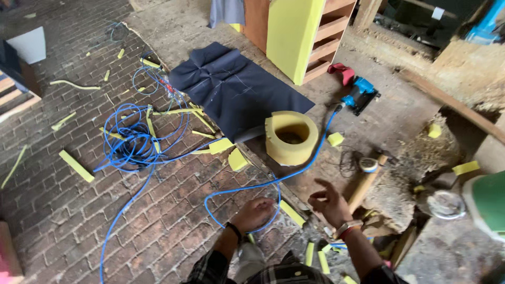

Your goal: The person staples dark fabric onto a wooden frame using a pneumatic staple gun, then cuts and hand-sews a separate fabric piece with a needle and thread. The person also briefly handles a smartphone and a ruler during the process.

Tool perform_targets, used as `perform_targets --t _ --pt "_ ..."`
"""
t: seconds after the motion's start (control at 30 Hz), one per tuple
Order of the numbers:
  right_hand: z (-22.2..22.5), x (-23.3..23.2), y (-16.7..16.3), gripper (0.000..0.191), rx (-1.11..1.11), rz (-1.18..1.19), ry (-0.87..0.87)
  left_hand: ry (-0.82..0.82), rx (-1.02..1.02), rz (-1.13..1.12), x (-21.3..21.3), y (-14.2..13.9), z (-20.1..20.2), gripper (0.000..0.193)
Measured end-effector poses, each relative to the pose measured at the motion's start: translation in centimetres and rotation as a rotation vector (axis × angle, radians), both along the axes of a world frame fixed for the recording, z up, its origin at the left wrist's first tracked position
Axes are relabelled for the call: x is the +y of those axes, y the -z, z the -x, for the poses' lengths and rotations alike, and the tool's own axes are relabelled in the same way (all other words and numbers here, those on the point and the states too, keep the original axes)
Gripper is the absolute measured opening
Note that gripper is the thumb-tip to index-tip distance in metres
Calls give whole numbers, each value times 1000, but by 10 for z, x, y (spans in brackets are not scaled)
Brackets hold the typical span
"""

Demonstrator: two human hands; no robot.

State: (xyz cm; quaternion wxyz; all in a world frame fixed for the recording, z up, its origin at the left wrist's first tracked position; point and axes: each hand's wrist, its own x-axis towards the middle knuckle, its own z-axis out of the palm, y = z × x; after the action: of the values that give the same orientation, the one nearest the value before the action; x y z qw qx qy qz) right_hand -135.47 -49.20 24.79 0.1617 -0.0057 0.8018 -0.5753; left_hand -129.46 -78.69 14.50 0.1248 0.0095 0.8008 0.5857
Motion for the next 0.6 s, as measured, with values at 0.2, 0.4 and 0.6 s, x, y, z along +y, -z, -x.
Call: perform_targets --t 0.2,0.4,0.6 --pt "98 -98 6 104 -90 -261 7 -31 -68 -217 -96 15 88 32" --pt "137 -131 33 71 111 -528 119 -15 -271 -88 -151 -26 152 34" --pt "168 -77 6 67 55 -741 370 6 -249 -19 -159 -38 201 34"
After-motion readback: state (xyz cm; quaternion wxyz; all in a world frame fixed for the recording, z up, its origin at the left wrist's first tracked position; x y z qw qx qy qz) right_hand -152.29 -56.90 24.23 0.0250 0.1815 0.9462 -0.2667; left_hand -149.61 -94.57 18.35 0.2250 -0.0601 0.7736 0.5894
